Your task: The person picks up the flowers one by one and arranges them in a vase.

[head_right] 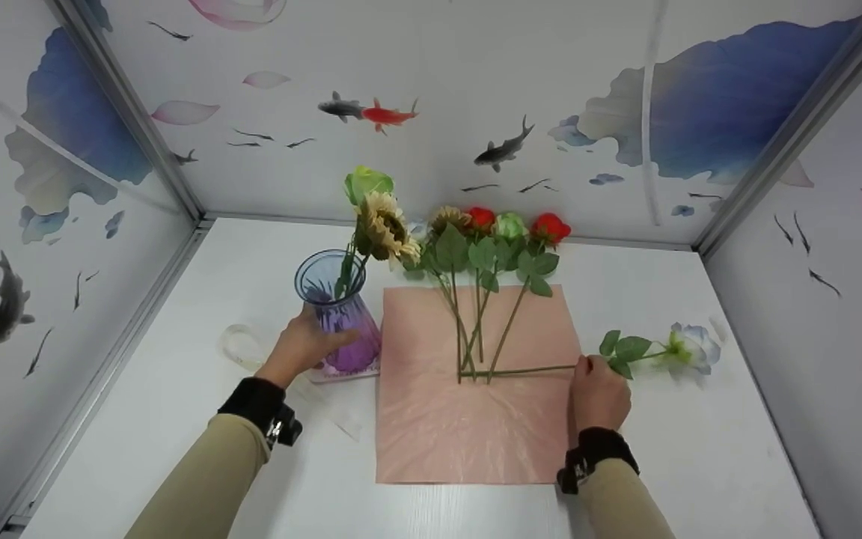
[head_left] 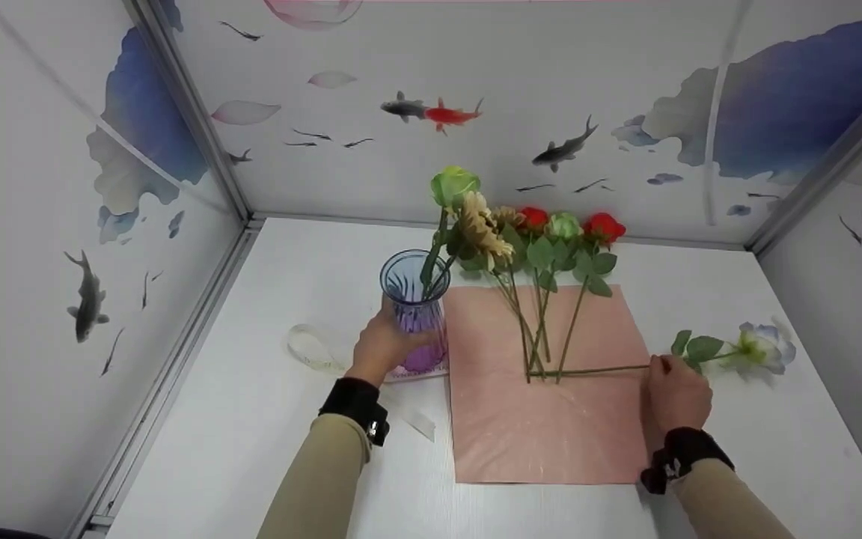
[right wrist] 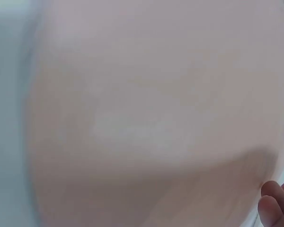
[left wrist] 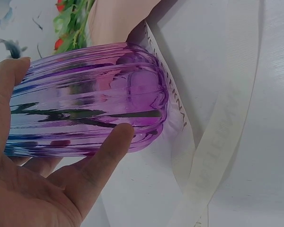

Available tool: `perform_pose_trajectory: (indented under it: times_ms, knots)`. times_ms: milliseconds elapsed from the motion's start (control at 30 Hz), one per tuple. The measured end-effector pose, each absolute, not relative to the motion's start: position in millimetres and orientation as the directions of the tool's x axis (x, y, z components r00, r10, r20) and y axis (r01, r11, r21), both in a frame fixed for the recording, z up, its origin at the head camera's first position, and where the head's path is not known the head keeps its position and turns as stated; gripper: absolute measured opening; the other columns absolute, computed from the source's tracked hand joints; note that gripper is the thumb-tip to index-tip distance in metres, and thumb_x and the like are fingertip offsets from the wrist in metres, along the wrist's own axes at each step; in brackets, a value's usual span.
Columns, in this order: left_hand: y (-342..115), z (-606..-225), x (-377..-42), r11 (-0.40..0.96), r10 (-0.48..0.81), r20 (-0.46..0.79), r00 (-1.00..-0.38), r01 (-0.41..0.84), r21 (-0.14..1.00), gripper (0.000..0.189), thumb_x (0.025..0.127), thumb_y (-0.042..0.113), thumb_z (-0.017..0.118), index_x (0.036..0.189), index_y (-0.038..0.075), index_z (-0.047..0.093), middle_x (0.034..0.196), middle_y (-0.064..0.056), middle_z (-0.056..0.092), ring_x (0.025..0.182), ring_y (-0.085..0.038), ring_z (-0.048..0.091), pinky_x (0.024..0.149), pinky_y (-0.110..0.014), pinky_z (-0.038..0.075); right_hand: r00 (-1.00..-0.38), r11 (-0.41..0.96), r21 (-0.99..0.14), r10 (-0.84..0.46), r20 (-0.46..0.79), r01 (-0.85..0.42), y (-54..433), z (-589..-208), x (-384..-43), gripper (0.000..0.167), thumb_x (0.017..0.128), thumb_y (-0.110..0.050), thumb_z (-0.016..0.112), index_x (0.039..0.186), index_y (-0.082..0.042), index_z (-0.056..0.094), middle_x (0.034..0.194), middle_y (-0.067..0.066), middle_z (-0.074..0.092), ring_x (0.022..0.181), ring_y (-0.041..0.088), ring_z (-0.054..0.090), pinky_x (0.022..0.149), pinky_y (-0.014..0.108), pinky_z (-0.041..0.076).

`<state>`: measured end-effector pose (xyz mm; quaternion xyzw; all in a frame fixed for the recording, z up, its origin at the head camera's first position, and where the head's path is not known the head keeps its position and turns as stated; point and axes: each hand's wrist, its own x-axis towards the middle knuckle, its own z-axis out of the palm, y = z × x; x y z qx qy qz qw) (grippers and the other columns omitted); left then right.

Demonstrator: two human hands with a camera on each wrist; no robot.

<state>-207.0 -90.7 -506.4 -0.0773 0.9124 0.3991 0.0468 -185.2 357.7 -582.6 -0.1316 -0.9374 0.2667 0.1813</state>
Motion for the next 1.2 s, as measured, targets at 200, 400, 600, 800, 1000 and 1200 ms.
perform_pose_trajectory:
  times_ms: [200,400,600,800,1000,1200]
  knots:
    - [-90.6,-506.7,-207.4,0.670,-0.104,-0.155,-0.983,-0.184,0.719,0.105,0.080,0.047,0.085,0.158,0.010,0.026,0.144,-0.021,0.058,0.128,-0.040,0.059,0.105,-0.057,0.049,-0.854,0.717,-0.668,0.461,0.242,0.198,351.3,-578.4,-189.4,0.027,0.103,-0.017,0.057,0.108,0.006,0.072,0.104,0.030,0.071,0.096,0.049,0.066,0.086,0.060,0.051]
    - [-90.4,-505.1,-207.5,0.662,-0.100,-0.163,-0.981,-0.188,0.725,0.105,0.081,0.046,0.085,0.159,0.009,0.025,0.145,-0.020,0.057,0.129,-0.040,0.059,0.105,-0.057,0.048,-0.819,0.599,-0.762,0.549,0.166,0.246,347.0,-576.6,-191.7,0.029,0.103,-0.020,0.057,0.111,0.004,0.071,0.108,0.029,0.071,0.101,0.044,0.065,0.091,0.053,0.050]
    - [-90.5,-504.7,-207.0,0.659,-0.102,-0.167,-0.981,-0.192,0.727,0.100,0.081,0.045,0.085,0.157,0.012,0.029,0.144,-0.018,0.059,0.129,-0.038,0.060,0.106,-0.056,0.048,-0.791,0.483,-0.822,0.608,0.066,0.303,347.1,-575.3,-193.9,0.028,0.103,-0.024,0.058,0.114,-0.001,0.068,0.104,0.021,0.071,0.090,0.024,0.064,0.076,0.029,0.048]
    - [-90.4,-504.6,-207.0,0.658,-0.105,-0.169,-0.980,-0.196,0.727,0.101,0.081,0.045,0.085,0.157,0.011,0.028,0.145,-0.018,0.058,0.130,-0.038,0.059,0.107,-0.056,0.047,-0.746,0.264,-0.909,0.662,-0.072,0.322,348.4,-571.9,-193.7,0.019,0.099,-0.029,0.063,0.106,-0.014,0.053,0.093,-0.001,0.061,0.075,0.001,0.057,0.067,0.019,0.047]
    - [-89.8,-504.1,-207.0,0.649,-0.113,-0.180,-0.977,-0.210,0.732,0.103,0.080,0.045,0.086,0.158,0.011,0.027,0.146,-0.019,0.057,0.131,-0.038,0.058,0.108,-0.056,0.046,-0.724,0.070,-0.951,0.666,-0.181,0.302,349.7,-571.3,-189.7,0.023,0.098,-0.027,0.066,0.105,-0.020,0.045,0.099,-0.001,0.054,0.079,0.000,0.060,0.071,0.022,0.047]
    - [-90.8,-505.4,-207.3,0.639,-0.111,-0.173,-0.979,-0.204,0.742,0.100,0.080,0.044,0.086,0.157,0.012,0.030,0.145,-0.019,0.058,0.131,-0.039,0.058,0.108,-0.056,0.046,-0.693,-0.129,-0.957,0.665,-0.279,0.260,350.8,-568.0,-186.6,0.035,0.095,-0.021,0.070,0.110,-0.023,0.038,0.095,-0.001,0.057,0.082,0.008,0.064,0.074,0.020,0.052]
